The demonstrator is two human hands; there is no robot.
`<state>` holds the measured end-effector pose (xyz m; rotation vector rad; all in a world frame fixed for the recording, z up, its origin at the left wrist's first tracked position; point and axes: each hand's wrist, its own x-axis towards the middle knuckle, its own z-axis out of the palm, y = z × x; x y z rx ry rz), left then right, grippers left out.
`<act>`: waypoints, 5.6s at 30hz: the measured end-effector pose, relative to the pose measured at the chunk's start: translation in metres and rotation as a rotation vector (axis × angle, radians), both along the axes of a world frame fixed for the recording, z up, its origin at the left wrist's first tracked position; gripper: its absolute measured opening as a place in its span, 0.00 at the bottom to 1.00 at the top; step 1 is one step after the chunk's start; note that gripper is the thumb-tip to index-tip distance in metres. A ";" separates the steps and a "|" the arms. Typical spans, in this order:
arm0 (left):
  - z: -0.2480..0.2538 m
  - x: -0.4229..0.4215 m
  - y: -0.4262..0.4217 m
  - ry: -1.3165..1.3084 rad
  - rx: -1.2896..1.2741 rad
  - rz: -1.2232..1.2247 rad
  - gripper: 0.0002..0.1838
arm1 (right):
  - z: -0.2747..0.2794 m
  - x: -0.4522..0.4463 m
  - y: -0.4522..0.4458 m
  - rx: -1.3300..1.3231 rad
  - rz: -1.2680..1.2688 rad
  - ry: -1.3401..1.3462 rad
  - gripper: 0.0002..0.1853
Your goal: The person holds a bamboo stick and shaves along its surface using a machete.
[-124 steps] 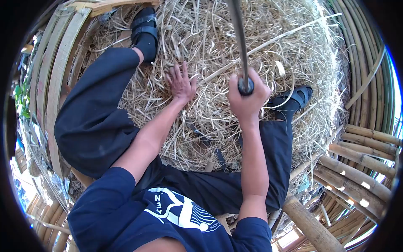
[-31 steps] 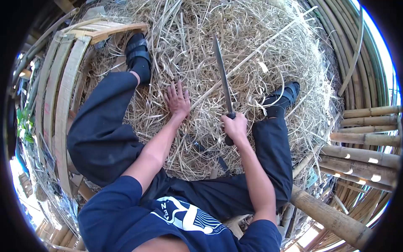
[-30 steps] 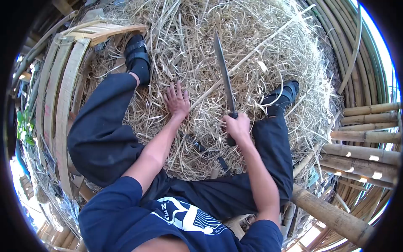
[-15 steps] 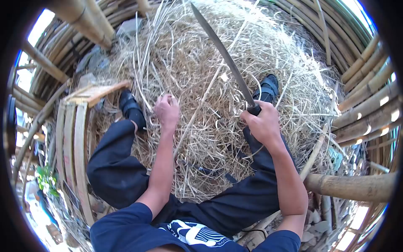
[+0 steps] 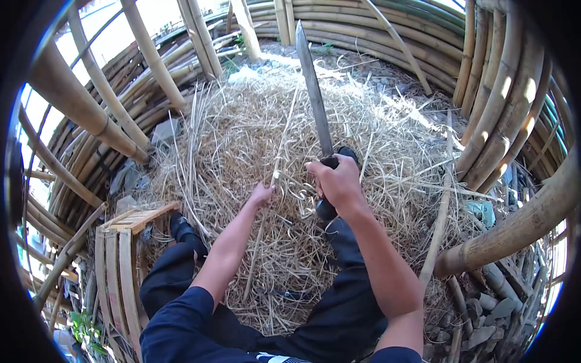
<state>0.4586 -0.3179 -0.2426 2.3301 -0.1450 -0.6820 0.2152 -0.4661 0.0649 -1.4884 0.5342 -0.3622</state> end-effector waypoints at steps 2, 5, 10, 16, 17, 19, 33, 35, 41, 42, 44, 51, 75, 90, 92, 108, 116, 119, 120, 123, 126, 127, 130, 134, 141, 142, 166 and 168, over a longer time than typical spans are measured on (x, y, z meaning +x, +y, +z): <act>-0.035 0.017 0.002 -0.291 -0.006 0.038 0.24 | -0.001 0.001 0.001 0.009 -0.006 -0.032 0.10; -0.011 0.015 0.010 -0.200 0.069 -0.175 0.25 | 0.000 0.002 0.003 -0.030 0.005 0.004 0.11; 0.010 0.015 0.013 -0.071 -0.093 -0.140 0.20 | -0.005 0.009 0.004 -0.087 0.001 0.017 0.13; 0.121 0.004 0.022 0.229 -0.491 -0.066 0.11 | -0.002 0.019 0.017 -0.162 0.014 -0.033 0.13; 0.126 0.010 0.026 0.197 -0.496 -0.078 0.11 | 0.000 0.019 0.019 -0.163 0.039 -0.023 0.13; 0.129 0.014 0.031 0.306 -0.670 0.059 0.10 | 0.008 0.017 0.029 -0.130 0.059 -0.018 0.13; 0.213 -0.023 0.070 0.113 -0.686 -0.091 0.14 | 0.009 0.020 0.046 -0.323 0.111 -0.029 0.16; 0.234 -0.035 0.079 0.075 -0.717 -0.054 0.14 | 0.008 0.020 0.046 -0.292 0.107 -0.030 0.16; 0.294 -0.033 0.115 0.010 -1.074 -0.151 0.12 | 0.007 0.020 0.045 -0.166 0.127 -0.012 0.16; 0.309 -0.033 0.120 -0.056 -1.037 -0.153 0.12 | 0.008 0.020 0.047 -0.158 0.134 -0.009 0.16; 0.320 -0.027 0.121 -0.094 -0.898 -0.146 0.12 | 0.006 0.020 0.053 -0.111 0.166 0.011 0.16; 0.325 -0.017 0.118 -0.363 -0.650 -0.227 0.19 | 0.001 0.019 0.068 -0.198 0.141 0.007 0.16; 0.312 0.017 0.093 -0.663 -0.776 0.062 0.20 | -0.010 0.047 0.149 -0.362 0.154 0.145 0.23; 0.318 0.019 0.100 -0.751 -0.903 0.075 0.19 | -0.041 0.072 0.157 -0.487 0.240 0.290 0.22; 0.321 0.020 0.100 -0.775 -0.888 0.080 0.19 | -0.041 0.073 0.158 -0.425 0.251 0.305 0.23; 0.297 0.028 0.082 -0.802 -0.721 -0.018 0.16 | -0.078 0.076 0.154 -0.431 0.304 0.410 0.25; 0.338 0.018 0.091 -0.557 -0.199 0.054 0.34 | -0.096 0.067 0.154 -0.509 0.380 0.539 0.26; 0.350 0.047 0.100 -0.627 0.120 -0.087 0.39 | -0.092 0.069 0.152 -0.477 0.320 0.559 0.24; 0.363 0.037 0.102 -0.650 0.225 -0.136 0.43 | -0.095 0.070 0.150 -0.482 0.322 0.564 0.24; 0.388 0.018 0.117 -0.595 -0.151 0.058 0.35 | -0.102 0.068 0.147 -0.485 0.350 0.528 0.24; 0.391 0.030 0.132 -0.678 -0.258 -0.171 0.34 | -0.103 0.069 0.145 -0.497 0.372 0.536 0.23; 0.392 0.034 0.133 -0.680 -0.197 -0.172 0.31 | -0.107 0.070 0.144 -0.481 0.351 0.527 0.22; 0.383 0.066 0.141 -0.602 -0.125 -0.076 0.29 | -0.103 0.067 0.145 -0.456 0.327 0.510 0.22; 0.382 0.050 0.160 -0.605 -0.389 0.061 0.32 | -0.120 0.069 0.142 -0.520 0.269 0.383 0.14; 0.378 0.069 0.171 -0.706 0.378 -0.147 0.37 | -0.092 0.061 0.148 -0.425 0.333 0.469 0.20; 0.381 0.059 0.169 -0.645 0.332 -0.086 0.36 | -0.097 0.062 0.147 -0.428 0.336 0.471 0.20; 0.338 0.071 0.053 -0.322 -1.757 0.266 0.19 | -0.056 0.070 0.160 -0.493 0.319 0.405 0.15; 0.340 0.070 0.050 -0.283 -1.763 0.300 0.19 | -0.046 0.072 0.160 -0.527 0.318 0.308 0.16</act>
